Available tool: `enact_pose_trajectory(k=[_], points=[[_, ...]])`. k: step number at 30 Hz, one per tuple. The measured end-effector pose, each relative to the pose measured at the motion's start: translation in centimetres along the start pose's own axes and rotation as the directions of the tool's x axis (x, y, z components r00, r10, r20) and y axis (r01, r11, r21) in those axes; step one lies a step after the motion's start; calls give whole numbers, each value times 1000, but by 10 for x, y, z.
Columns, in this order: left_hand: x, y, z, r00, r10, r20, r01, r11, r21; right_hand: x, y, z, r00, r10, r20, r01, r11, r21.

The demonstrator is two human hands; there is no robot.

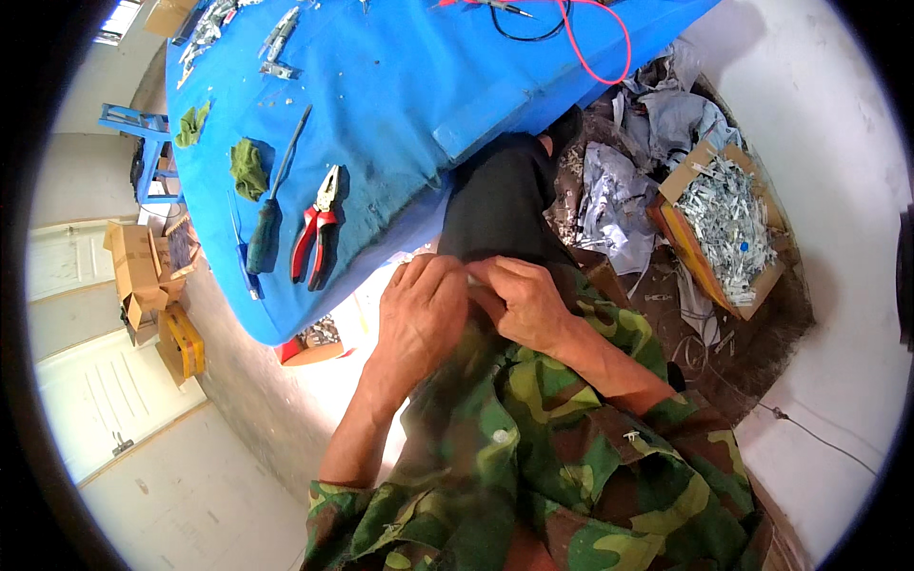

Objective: The person assembles small metal components by hand, using pliers and a screwdriver to fit pieces together at a workstation.

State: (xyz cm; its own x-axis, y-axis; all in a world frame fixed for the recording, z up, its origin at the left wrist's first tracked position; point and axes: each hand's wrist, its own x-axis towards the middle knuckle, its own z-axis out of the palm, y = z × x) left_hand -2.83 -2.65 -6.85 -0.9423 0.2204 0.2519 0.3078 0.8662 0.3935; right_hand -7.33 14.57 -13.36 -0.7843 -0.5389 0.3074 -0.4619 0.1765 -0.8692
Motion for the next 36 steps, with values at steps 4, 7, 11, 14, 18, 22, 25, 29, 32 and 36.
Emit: enact_pose_trajectory(k=[4, 7, 11, 14, 18, 22, 25, 29, 32, 36], points=[[0, 0, 3, 1000, -20, -3, 20, 998, -57, 1, -1, 0, 999, -34, -18, 34, 999, -1], [-4, 0, 11, 997, -57, -48, 51, 993, -107, -1, 0, 1, 998, -51, -30, 51, 999, -14], [-7, 4, 20, 986, -137, -96, 121, 981, -154, -3, 2, 3, 996, -76, -48, 74, 996, -46], [-8, 7, 20, 982, -156, -104, 136, 975, -175, -3, 3, 3, 994, -94, -61, 92, 995, -28], [-9, 6, 23, 979, -176, -108, 153, 969, -193, -3, 3, 3, 994, -89, -69, 87, 996, -33], [-8, 3, 24, 965, -218, -145, 187, 962, -198, -5, 4, 3, 992, -119, -51, 116, 991, -65], [-6, -24, 11, 934, -263, -243, 224, 958, -177, -11, 0, 4, 993, -111, -41, 108, 992, -65], [4, -7, -38, 922, -345, -174, 273, 900, -339, -4, 0, 4, 995, 16, -93, -11, 998, 54], [2, -7, -44, 874, -476, -95, 391, 806, -444, -1, 0, 3, 991, 122, -60, -114, 985, 132], [-19, -17, -36, 772, -633, 50, 560, 642, -523, -2, 3, 1, 982, 174, -77, -148, 953, 263]])
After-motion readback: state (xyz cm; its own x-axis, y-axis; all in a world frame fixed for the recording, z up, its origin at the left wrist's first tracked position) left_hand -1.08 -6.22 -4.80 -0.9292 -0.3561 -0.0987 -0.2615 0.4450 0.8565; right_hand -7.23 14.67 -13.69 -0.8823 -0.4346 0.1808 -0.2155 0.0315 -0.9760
